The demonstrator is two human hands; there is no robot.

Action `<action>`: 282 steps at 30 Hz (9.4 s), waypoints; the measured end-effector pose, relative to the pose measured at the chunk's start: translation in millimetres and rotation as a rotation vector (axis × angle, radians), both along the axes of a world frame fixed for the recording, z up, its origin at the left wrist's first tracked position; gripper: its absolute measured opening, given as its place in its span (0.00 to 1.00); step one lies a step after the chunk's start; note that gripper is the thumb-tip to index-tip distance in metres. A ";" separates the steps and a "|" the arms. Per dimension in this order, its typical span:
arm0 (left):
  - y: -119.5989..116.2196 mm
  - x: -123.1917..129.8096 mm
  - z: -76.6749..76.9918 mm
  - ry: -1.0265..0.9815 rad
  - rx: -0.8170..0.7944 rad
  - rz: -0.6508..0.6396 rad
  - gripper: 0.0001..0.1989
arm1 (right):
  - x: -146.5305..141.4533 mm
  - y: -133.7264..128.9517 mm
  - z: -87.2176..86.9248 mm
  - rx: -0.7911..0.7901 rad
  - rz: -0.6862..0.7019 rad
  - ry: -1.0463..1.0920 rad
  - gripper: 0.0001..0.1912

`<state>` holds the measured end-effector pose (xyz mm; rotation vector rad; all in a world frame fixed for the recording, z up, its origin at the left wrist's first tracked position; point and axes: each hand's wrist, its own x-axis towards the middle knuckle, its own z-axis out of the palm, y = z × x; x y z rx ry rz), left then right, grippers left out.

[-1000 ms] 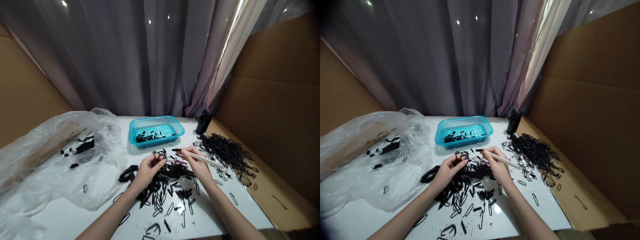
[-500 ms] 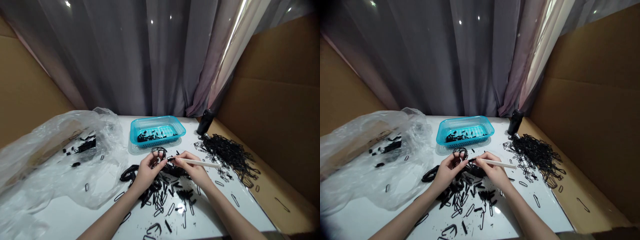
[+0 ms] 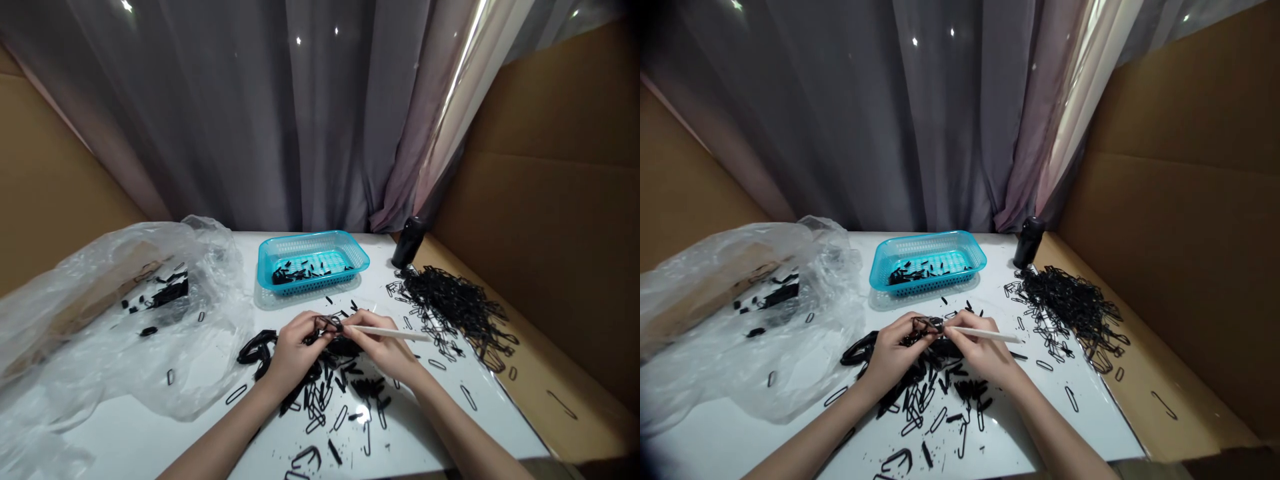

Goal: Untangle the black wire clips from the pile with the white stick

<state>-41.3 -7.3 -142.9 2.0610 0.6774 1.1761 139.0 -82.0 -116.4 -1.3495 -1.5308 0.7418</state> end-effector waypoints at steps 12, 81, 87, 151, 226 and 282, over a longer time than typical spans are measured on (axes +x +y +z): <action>3.8 -0.1 -3.0 0.139 0.056 -0.060 0.01 | -1.3 4.7 -6.5 -0.004 -0.093 0.319 0.12; 0.8 0.3 6.8 0.179 -0.372 -0.153 0.11 | -9.9 6.5 -13.7 -0.054 -0.054 0.167 0.13; -0.7 2.5 3.3 0.139 -0.413 -0.164 0.10 | -9.7 10.2 -15.9 -0.132 -0.017 0.354 0.18; -14.1 9.3 -2.6 -0.103 -0.282 0.047 0.05 | -30.2 11.0 -19.1 -0.226 -0.105 1.044 0.25; -3.7 -4.9 9.5 0.049 0.193 -0.132 0.04 | 4.0 13.0 -4.6 -0.024 -0.159 0.469 0.20; -1.1 3.0 5.6 0.112 -0.118 -0.043 0.06 | -4.9 14.3 -8.8 -0.014 -0.208 0.904 0.20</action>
